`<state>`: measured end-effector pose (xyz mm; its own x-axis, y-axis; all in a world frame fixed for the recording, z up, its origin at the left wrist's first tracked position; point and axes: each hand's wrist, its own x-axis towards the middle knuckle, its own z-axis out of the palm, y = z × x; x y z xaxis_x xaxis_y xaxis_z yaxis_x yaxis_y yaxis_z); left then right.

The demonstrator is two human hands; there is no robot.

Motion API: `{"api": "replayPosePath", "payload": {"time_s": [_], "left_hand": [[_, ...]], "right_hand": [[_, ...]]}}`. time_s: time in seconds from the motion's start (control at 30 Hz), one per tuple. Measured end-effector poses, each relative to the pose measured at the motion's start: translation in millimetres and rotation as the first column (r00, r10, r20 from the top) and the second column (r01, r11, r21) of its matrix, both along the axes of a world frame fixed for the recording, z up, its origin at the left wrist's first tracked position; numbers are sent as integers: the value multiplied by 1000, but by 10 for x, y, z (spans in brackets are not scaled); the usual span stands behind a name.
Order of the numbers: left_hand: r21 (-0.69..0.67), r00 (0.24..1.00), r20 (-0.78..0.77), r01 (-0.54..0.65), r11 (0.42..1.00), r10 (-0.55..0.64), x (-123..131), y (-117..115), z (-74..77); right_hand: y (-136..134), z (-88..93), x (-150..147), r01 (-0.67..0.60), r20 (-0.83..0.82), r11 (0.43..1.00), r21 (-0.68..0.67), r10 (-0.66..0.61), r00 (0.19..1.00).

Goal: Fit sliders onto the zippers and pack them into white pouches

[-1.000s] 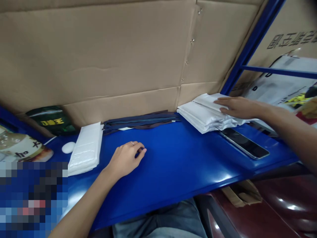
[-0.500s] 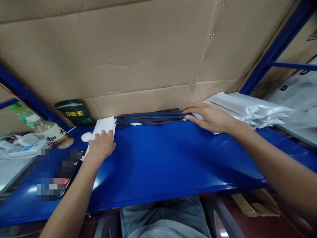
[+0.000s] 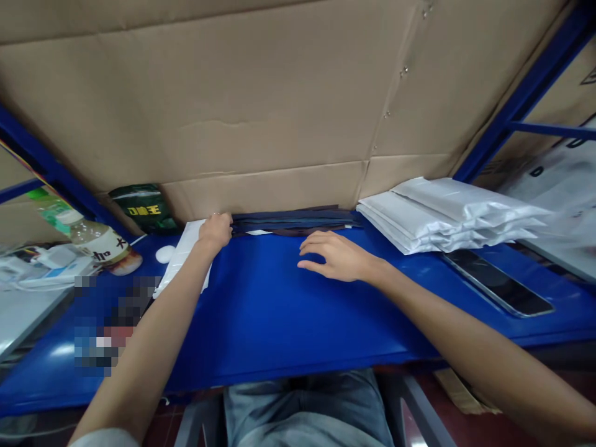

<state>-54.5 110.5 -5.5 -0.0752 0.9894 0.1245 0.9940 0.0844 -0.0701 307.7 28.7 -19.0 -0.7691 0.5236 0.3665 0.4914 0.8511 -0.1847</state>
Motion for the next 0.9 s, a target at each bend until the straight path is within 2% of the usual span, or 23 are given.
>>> {"api": "replayPosePath", "payload": {"time_s": [0.1,0.2,0.3,0.33,0.4,0.47,0.63,0.73,0.8,0.9], "left_hand": [[42,1000,22,-4,999,3,-78,1,-16],[98,1000,28,6,995,-9,-92,-130,32],[274,987,130,57,960,-96,5,-360,97],[344,966,207,79,936,-157,70,-450,113],[439,875,375,122,890,-305,246,-640,128],[462,767,481,189,867,-424,470,-827,123],[485,610,502,388,784,-613,1006,-1199,64],[469,574,499,452,759,-650,1154,-1317,40],[462,568,505,459,759,-650,1173,-1352,36],[471,563,506,454,756,-653,1152,-1370,40]], "right_hand": [[33,-45,13,9,-4,1000,-18,-9,1000],[62,-94,28,-1,-10,999,-33,1,1000],[54,-129,21,2,-58,998,-63,-5,998],[39,-137,6,3,-86,997,-82,-11,996],[-10,-145,-51,0,-158,991,-136,-21,987],[-75,-144,-137,-15,-245,973,-231,-44,968],[-177,-142,-331,-135,-479,838,-529,-164,863],[-154,-172,-349,-263,-599,768,-584,-189,778],[-134,-183,-326,-297,-633,747,-595,-208,745],[-138,-149,-278,-229,-615,800,-555,-209,760]]}}
